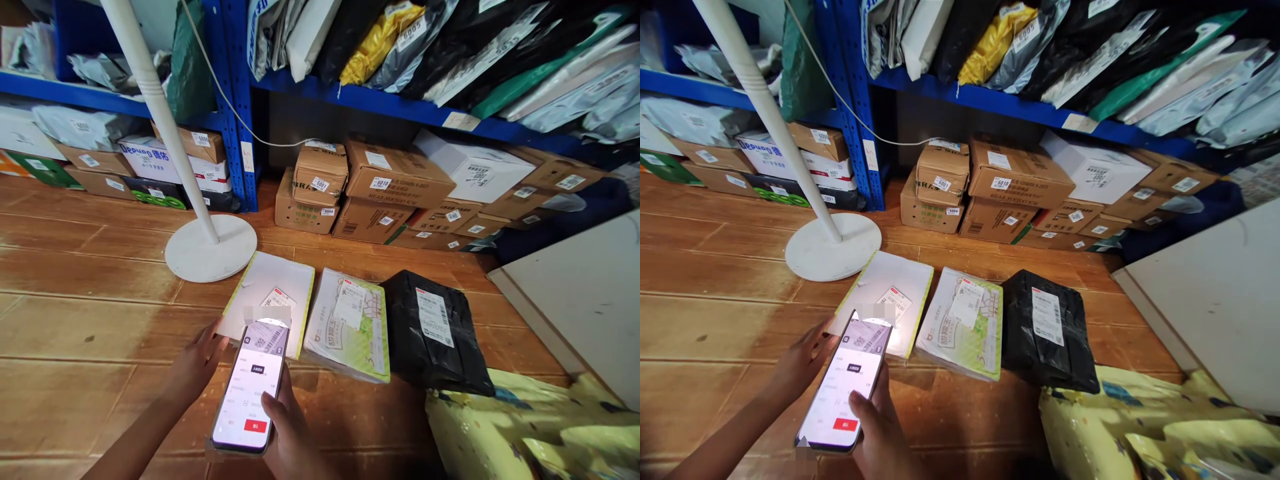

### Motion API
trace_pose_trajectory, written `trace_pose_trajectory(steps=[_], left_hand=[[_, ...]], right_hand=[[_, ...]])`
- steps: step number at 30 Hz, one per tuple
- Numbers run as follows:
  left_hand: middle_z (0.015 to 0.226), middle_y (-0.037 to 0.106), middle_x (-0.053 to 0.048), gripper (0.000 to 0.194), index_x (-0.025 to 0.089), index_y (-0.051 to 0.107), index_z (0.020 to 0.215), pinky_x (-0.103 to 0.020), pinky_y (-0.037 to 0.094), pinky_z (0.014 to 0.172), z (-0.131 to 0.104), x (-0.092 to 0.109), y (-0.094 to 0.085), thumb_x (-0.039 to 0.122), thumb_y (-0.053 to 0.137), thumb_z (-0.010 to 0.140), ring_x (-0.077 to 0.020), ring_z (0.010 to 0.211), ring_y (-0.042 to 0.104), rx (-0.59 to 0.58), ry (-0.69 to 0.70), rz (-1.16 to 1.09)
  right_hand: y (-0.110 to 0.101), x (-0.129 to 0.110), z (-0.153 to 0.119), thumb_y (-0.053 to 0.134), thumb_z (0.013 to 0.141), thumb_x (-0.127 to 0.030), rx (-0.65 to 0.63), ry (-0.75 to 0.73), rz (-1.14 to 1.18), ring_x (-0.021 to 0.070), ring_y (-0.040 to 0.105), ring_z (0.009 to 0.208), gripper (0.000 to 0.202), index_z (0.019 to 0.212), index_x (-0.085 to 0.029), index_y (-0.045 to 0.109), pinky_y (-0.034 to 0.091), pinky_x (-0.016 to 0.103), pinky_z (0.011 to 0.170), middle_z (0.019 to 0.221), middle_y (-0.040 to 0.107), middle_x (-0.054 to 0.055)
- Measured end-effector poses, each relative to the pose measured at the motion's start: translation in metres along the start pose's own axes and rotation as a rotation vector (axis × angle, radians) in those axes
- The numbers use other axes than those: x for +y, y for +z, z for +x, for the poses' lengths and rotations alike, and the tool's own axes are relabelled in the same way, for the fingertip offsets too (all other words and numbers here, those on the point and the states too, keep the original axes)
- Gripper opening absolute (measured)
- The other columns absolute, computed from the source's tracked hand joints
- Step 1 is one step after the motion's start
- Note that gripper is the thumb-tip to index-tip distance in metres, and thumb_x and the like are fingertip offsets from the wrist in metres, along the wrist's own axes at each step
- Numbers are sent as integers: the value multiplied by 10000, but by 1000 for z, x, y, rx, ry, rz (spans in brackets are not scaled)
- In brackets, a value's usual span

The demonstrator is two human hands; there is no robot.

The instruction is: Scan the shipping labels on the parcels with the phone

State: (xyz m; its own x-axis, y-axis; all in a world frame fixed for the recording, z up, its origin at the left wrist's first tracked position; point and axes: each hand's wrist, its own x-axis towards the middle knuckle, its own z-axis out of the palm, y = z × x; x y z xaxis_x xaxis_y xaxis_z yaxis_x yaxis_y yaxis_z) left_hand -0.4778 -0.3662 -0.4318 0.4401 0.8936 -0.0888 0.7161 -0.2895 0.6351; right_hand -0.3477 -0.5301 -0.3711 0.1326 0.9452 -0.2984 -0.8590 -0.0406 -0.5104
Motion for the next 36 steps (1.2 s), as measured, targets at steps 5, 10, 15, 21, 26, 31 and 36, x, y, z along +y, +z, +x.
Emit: trace_pose_trajectory(steps=[5,10,15,21,26,31,36], left_hand=[[1181,675,-130,605,175,513,1302,-366,554,749,0,8,-4,549,312,871,-240,880,700,-44,-37,26],[1184,664,-128,600,175,485,1323,-373,538,792,0,9,-4,533,303,879,-246,930,688,-68,-62,44],[1229,644,-120,600,189,455,1350,-371,525,862,1,2,-1,538,306,885,-248,1051,652,-79,-53,34],[1261,626,-104,562,228,474,1331,-405,521,910,0,2,-1,529,343,875,-248,1081,637,-84,-52,-27],[1161,660,-105,547,215,514,1285,-445,457,1019,1,4,-2,521,349,862,-274,1161,604,-106,-78,-40],[1271,612,-125,552,214,508,1280,-448,474,981,1,3,-2,531,343,860,-270,1089,633,-99,-60,-38],[1204,636,-121,574,197,479,1304,-429,457,1008,0,2,-2,530,340,858,-263,1173,591,-119,-69,-63]], right_hand=[[6,-2,1,749,761,-376,-40,-2,54,247,619,1175,884,1460,-309,211,414,440,1037,1255,672,55],[8,-2,2,754,743,-379,-45,-9,69,269,622,1165,906,1458,-306,202,408,476,1037,1238,677,68],[9,-4,1,827,637,-309,-60,-18,23,265,593,1195,1057,1459,-280,163,395,444,1042,1279,646,80],[2,-2,0,875,547,-298,-8,5,-166,280,632,1097,1088,1419,-246,226,470,405,908,1244,654,108],[0,5,1,860,578,-338,25,-44,-240,268,630,1074,1015,1393,-222,266,471,397,899,1265,638,131],[2,2,2,858,566,-307,14,-63,-242,265,620,1071,1020,1393,-213,269,466,397,902,1262,639,135],[2,-1,2,843,581,-297,-7,-71,-232,245,618,1046,1001,1398,-222,270,455,371,887,1249,643,121]])
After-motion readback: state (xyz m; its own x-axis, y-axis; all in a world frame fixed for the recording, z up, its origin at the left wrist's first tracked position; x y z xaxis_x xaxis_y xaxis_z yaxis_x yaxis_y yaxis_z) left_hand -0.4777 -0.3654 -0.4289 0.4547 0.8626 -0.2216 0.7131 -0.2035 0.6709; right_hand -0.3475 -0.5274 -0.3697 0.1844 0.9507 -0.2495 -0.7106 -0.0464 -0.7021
